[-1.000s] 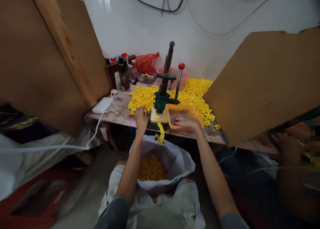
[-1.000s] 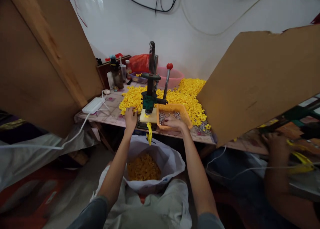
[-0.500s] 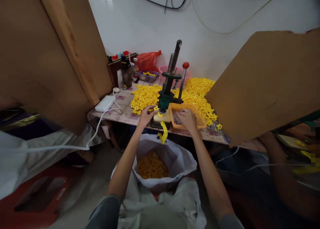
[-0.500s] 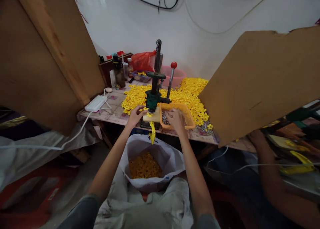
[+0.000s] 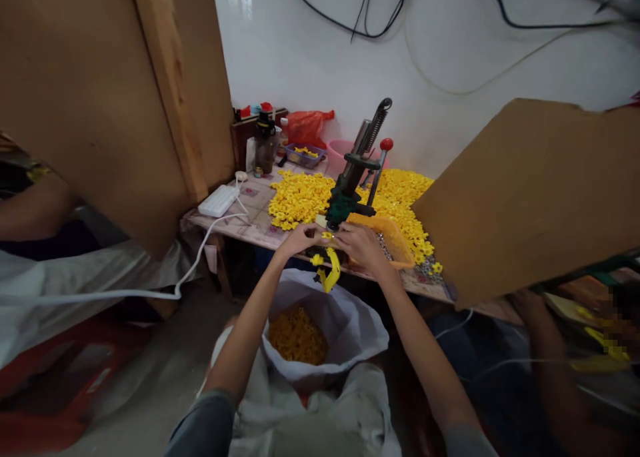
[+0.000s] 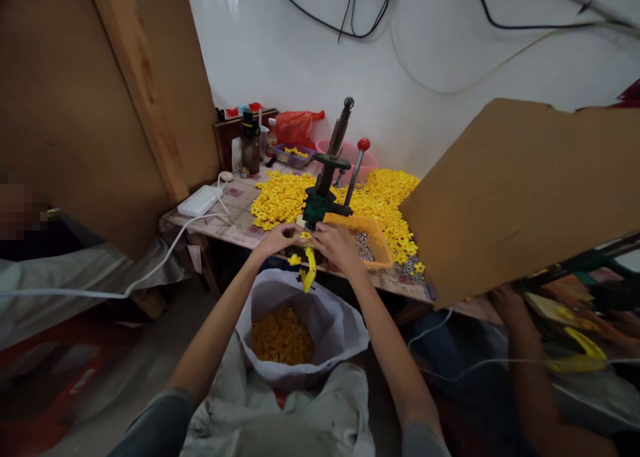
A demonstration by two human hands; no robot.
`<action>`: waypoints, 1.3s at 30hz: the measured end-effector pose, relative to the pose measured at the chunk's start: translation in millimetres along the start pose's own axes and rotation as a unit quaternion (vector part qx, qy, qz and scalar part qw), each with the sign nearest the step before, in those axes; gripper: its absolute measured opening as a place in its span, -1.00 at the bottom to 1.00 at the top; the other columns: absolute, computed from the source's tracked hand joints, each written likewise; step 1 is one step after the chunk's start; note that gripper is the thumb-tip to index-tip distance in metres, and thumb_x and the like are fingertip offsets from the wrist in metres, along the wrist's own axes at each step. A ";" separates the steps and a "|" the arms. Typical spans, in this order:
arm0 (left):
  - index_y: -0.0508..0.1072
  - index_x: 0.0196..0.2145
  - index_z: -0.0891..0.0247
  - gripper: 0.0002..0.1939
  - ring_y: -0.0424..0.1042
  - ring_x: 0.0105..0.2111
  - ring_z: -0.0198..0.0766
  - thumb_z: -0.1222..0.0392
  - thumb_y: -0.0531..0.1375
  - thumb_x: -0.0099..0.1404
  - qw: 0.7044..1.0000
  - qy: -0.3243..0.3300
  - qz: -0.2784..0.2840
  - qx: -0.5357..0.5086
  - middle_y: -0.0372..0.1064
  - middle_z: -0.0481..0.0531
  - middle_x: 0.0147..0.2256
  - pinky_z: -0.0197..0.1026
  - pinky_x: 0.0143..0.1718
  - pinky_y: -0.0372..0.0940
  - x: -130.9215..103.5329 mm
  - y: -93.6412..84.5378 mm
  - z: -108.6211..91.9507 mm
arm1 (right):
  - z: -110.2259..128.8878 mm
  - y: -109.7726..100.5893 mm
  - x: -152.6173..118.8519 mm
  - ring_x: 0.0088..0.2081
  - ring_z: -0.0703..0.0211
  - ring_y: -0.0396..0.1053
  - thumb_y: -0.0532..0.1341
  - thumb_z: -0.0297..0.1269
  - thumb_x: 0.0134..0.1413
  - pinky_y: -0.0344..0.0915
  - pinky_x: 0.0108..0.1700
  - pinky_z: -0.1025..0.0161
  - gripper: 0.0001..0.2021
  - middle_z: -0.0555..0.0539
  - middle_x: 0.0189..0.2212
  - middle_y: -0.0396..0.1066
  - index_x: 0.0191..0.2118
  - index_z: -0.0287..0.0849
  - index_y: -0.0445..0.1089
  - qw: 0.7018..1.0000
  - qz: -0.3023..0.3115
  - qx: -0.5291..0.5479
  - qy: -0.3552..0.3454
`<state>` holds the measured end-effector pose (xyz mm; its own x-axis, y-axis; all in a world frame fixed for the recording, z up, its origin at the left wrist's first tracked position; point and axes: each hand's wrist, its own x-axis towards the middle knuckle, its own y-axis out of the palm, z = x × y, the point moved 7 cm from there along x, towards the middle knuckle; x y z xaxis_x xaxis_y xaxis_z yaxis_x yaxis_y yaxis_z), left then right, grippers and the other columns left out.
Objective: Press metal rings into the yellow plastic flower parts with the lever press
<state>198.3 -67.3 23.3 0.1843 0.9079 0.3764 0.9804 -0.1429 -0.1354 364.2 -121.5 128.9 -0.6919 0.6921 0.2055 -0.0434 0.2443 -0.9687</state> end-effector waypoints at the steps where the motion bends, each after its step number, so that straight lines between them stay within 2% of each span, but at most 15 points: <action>1: 0.69 -0.22 0.27 -0.54 0.25 -0.47 -0.31 -0.18 0.49 0.13 1.000 0.005 -0.001 0.000 0.28 -0.12 -0.52 -0.27 -0.42 0.17 -0.7 -0.1 -2.4 | 4.3 -0.8 2.7 -0.10 0.02 0.52 0.23 -0.30 0.50 0.27 -0.11 0.18 -0.78 -0.20 -0.03 0.60 -0.05 -0.18 0.67 0.999 0.008 -0.029 -0.015; 8: 0.69 -0.17 0.35 -0.49 0.22 -0.44 -0.32 -0.17 0.47 0.13 1.000 -0.004 0.015 -0.007 0.31 -0.11 -0.50 -0.26 -0.36 0.15 -2.4 2.4 -13.4 | 23.0 10.8 -1.9 0.02 -0.07 0.47 0.15 -0.34 0.51 0.33 0.07 0.06 -0.72 -0.29 -0.03 0.55 0.12 -0.27 0.56 0.986 0.014 -0.093 -0.135; 10: 0.69 -0.13 0.35 -0.47 0.23 -0.42 -0.32 -0.16 0.47 0.13 1.000 -0.006 0.012 -0.002 0.38 -0.08 -0.45 -0.26 -0.35 0.15 -2.3 2.4 -14.2 | 15.1 3.7 -9.9 0.00 -0.08 0.46 0.13 -0.33 0.50 0.34 0.07 0.03 -0.67 -0.27 -0.04 0.55 0.19 -0.26 0.53 0.984 -0.052 -0.093 -0.142; 12: 0.69 -0.12 0.33 -0.48 0.26 -0.39 -0.31 -0.14 0.47 0.13 1.000 -0.006 -0.002 0.002 0.46 -0.03 -0.38 -0.26 -0.33 0.16 -1.4 1.4 -13.7 | -11.5 -25.2 -12.2 0.00 -0.10 0.45 0.09 -0.29 0.50 0.33 0.10 -0.04 -0.66 -0.27 -0.05 0.54 0.18 -0.22 0.52 0.975 -0.205 -0.057 -0.065; 14: 0.69 -0.11 0.32 -0.49 0.30 -0.37 -0.29 -0.13 0.48 0.13 1.000 -0.007 -0.015 0.004 0.52 0.02 -0.31 -0.25 -0.31 0.19 0.0 0.9 -11.2 | -58.4 -64.7 -10.3 0.06 -0.14 0.42 0.02 -0.21 0.52 0.33 0.17 -0.13 -0.65 -0.28 -0.02 0.50 0.11 -0.18 0.50 0.914 -0.395 0.027 0.089; 16: 0.69 -0.10 0.32 -0.49 0.33 -0.36 -0.27 -0.12 0.49 0.13 1.000 -0.013 -0.022 0.007 0.52 0.02 -0.31 -0.25 -0.32 0.20 1.7 1.5 -7.1 | -110.2 -89.3 6.7 0.08 -0.13 0.41 -0.05 -0.10 0.53 0.37 0.13 -0.15 -0.62 -0.27 0.01 0.44 0.07 -0.15 0.44 0.813 -0.508 0.167 0.233; 17: 0.70 -0.10 0.32 -0.49 0.33 -0.36 -0.27 -0.12 0.49 0.13 1.000 -0.018 -0.024 0.007 0.51 0.02 -0.33 -0.25 -0.33 0.21 2.5 1.8 -4.8 | -132.9 -93.4 25.8 0.03 -0.08 0.42 -0.08 -0.04 0.53 0.42 0.05 -0.10 -0.60 -0.23 -0.01 0.43 0.05 -0.12 0.42 0.770 -0.514 0.256 0.279; 19: 0.70 -0.08 0.32 -0.49 0.37 -0.35 -0.25 -0.12 0.49 0.15 0.999 -0.022 -0.032 0.007 0.53 0.02 -0.32 -0.25 -0.33 0.24 3.6 1.4 -1.7 | -162.2 -88.4 77.9 -0.21 0.04 0.42 -0.15 0.12 0.52 0.42 -0.21 0.10 -0.51 -0.14 -0.19 0.41 -0.04 -0.11 0.38 0.715 -0.429 0.454 0.315; 21: 0.68 0.00 0.30 -0.46 0.44 -0.28 -0.22 -0.08 0.50 0.15 0.999 -0.021 -0.040 0.003 0.60 0.09 -0.19 -0.24 -0.27 0.32 4.1 0.0 -0.8 | -166.0 -82.4 111.1 -0.44 0.18 0.24 -0.17 0.30 0.47 0.26 -0.42 0.26 -0.40 -0.03 -0.38 0.30 -0.17 -0.10 0.34 0.660 -0.360 0.584 0.306; 23: 0.62 0.18 0.27 -0.32 0.49 -0.22 -0.20 -0.03 0.52 0.15 0.999 -0.024 -0.041 -0.008 0.61 0.17 0.02 -0.22 -0.22 0.39 4.2 -1.1 -0.1 | -150.3 -83.0 108.8 -0.54 0.25 0.04 -0.15 0.43 0.40 0.09 -0.52 0.33 -0.34 0.05 -0.51 0.14 -0.29 -0.08 0.29 0.634 -0.364 0.629 0.266; 28: 0.43 0.40 0.23 -0.10 0.58 -0.07 -0.10 0.01 0.53 0.17 0.999 -0.036 -0.019 -0.019 0.50 0.26 0.26 -0.11 -0.05 0.51 3.4 -1.2 3.3 | -73.9 -86.8 23.6 -0.55 0.21 0.01 -0.20 0.49 0.38 0.18 -0.45 0.23 -0.29 0.04 -0.59 -0.07 -0.49 -0.05 0.08 0.687 -0.431 0.574 0.115; 32: 0.43 0.40 0.23 -0.14 0.54 0.17 0.02 -0.02 0.52 0.21 1.000 -0.028 -0.013 0.007 0.50 0.25 0.27 -0.02 0.20 0.46 2.1 -1.8 3.2 | -74.4 -71.6 -8.2 -0.28 0.03 0.44 -0.27 0.49 0.40 0.49 -0.09 0.06 -0.23 -0.11 -0.46 0.34 -0.38 -0.03 0.35 0.772 -0.375 0.500 0.116; 35: 0.43 0.39 0.24 -0.15 0.51 0.23 0.05 -0.04 0.51 0.23 1.000 -0.026 -0.013 0.012 0.50 0.25 0.27 -0.01 0.27 0.42 1.7 -0.1 2.7 | -96.6 -39.4 -25.3 0.28 -0.10 0.43 -0.20 0.52 0.39 0.38 0.36 -0.11 -0.20 -0.17 0.10 0.55 0.13 0.04 0.50 0.873 -0.234 0.392 0.174; 37: 0.43 0.39 0.25 -0.15 0.51 0.24 0.05 -0.06 0.51 0.24 1.000 -0.021 -0.008 0.013 0.52 0.26 0.25 -0.03 0.25 0.43 2.4 3.2 1.8 | -96.2 -4.0 -42.5 0.47 -0.17 0.26 -0.03 0.57 0.30 0.24 0.50 -0.15 -0.12 -0.17 0.40 0.36 0.41 0.03 0.35 0.927 -0.066 0.319 0.187; 39: 0.42 0.39 0.26 -0.15 0.54 0.18 0.03 -0.06 0.52 0.24 1.000 -0.015 -0.006 0.009 0.56 0.26 0.19 -0.06 0.18 0.46 4.3 6.5 0.7 | -86.4 27.7 -61.5 0.53 -0.28 0.15 0.10 0.57 0.22 0.16 0.55 -0.18 0.01 -0.21 0.56 0.12 0.55 -0.04 0.19 0.948 0.075 0.246 0.187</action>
<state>205.4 -64.0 23.4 0.1696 0.9213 0.3499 0.9811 -0.1243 -0.1483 467.9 -98.6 101.5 -0.4170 0.9089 0.0056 -0.3593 -0.1592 -0.9195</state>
